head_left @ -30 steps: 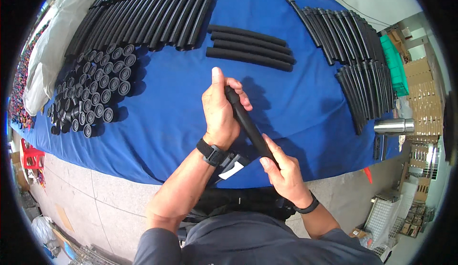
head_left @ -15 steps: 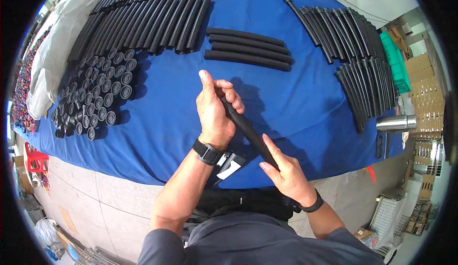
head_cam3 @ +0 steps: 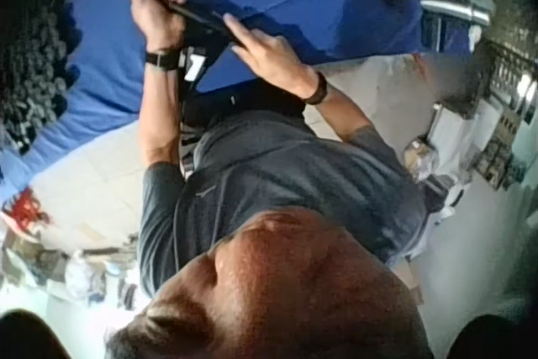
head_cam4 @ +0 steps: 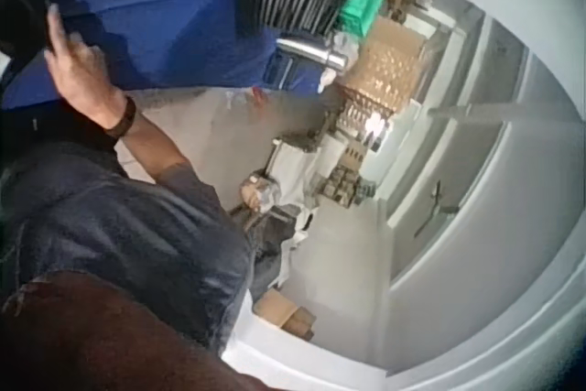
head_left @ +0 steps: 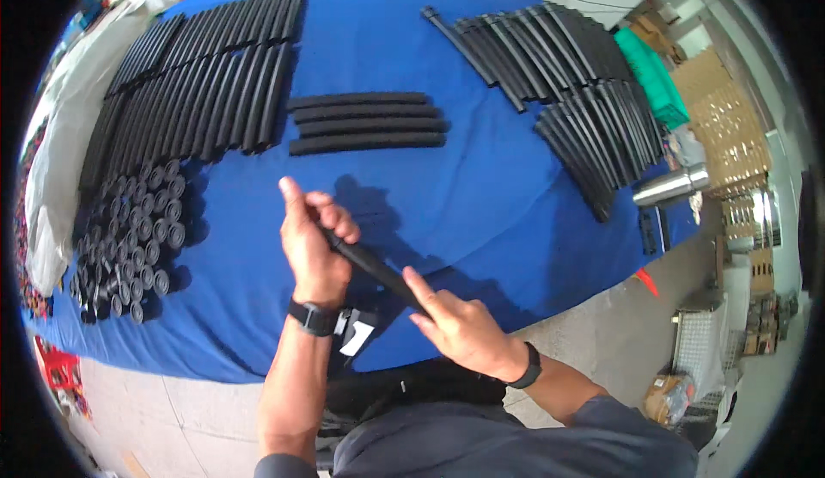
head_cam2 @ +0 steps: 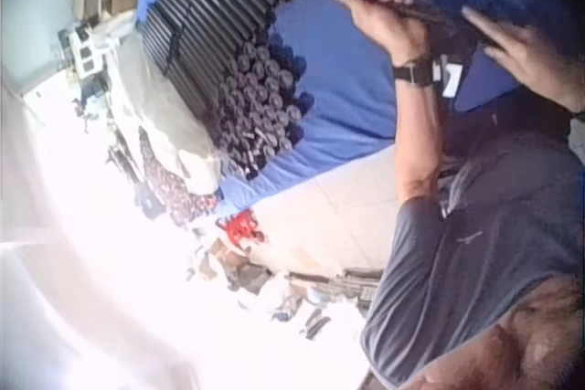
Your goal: The person repeatedly picks up a black cylindrical pipe and a smaller black cap from a blue-covered table, inserts the cap into the pipe's end, and places the assembled unit back on the table. The person handles the items one at a time, repeating the same insertion and placement sequence throughout the clip.
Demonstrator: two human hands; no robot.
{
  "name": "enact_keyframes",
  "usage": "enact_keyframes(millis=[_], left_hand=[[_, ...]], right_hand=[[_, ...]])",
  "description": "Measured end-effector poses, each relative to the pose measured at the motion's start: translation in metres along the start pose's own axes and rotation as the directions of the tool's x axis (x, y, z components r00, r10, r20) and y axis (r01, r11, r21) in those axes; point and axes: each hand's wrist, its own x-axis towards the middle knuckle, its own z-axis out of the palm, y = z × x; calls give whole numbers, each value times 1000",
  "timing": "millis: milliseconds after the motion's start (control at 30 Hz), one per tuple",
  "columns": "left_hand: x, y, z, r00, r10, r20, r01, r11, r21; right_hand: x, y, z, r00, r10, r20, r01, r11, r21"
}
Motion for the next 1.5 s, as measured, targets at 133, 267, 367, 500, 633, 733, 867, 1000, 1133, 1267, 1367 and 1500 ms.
enact_keyframes(millis=[133, 267, 367, 500, 633, 733, 867, 1000, 1133, 1267, 1367, 1500], left_hand=[[4, -2, -4, 1000, -3, 30, 3, 1000, -11], [0, 2, 4, 992, -29, 124, 34, 998, -43], [-3, -1, 9, 986, -21, 165, 14, 999, 40], [3, -9, -4, 881, 141, 452, -303, 901, 310], [6, -18, -6, 932, 193, 307, -313, 857, 409], [7, -17, -8, 935, 206, 289, -315, 855, 411], [5, -17, -8, 939, 206, 274, -306, 864, 399], [6, -16, -9, 951, 200, 234, -282, 872, 400], [6, -16, -10, 952, 199, 232, -279, 875, 395], [5, -18, -5, 948, 221, 229, -299, 865, 404], [9, -18, -7, 920, 293, 259, -379, 830, 409], [5, -14, -5, 923, 193, 334, -348, 790, 505]], right_hand=[[-1, 5, 2, 1000, -10, -24, 13, 991, 134], [-1, 18, 4, 1000, -11, 11, 5, 903, 431], [0, 13, -27, 867, 143, 478, -499, 244, 832], [-2, 17, -35, 756, -39, 653, -595, -456, 662], [1, 8, -41, 779, 34, 626, -615, -157, 773], [4, 1, -42, 834, 207, 512, -550, 399, 734], [3, 2, -39, 906, 195, 376, -410, 621, 668], [3, 0, -38, 877, 202, 436, -470, 543, 695], [2, 0, -35, 876, 217, 431, -476, 536, 698], [1, 12, -17, 994, 111, -21, -86, 865, 494], [-6, 17, -9, 990, 35, -139, -15, 990, 139], [-6, 20, -28, 974, 194, 117, -227, 824, 520]])
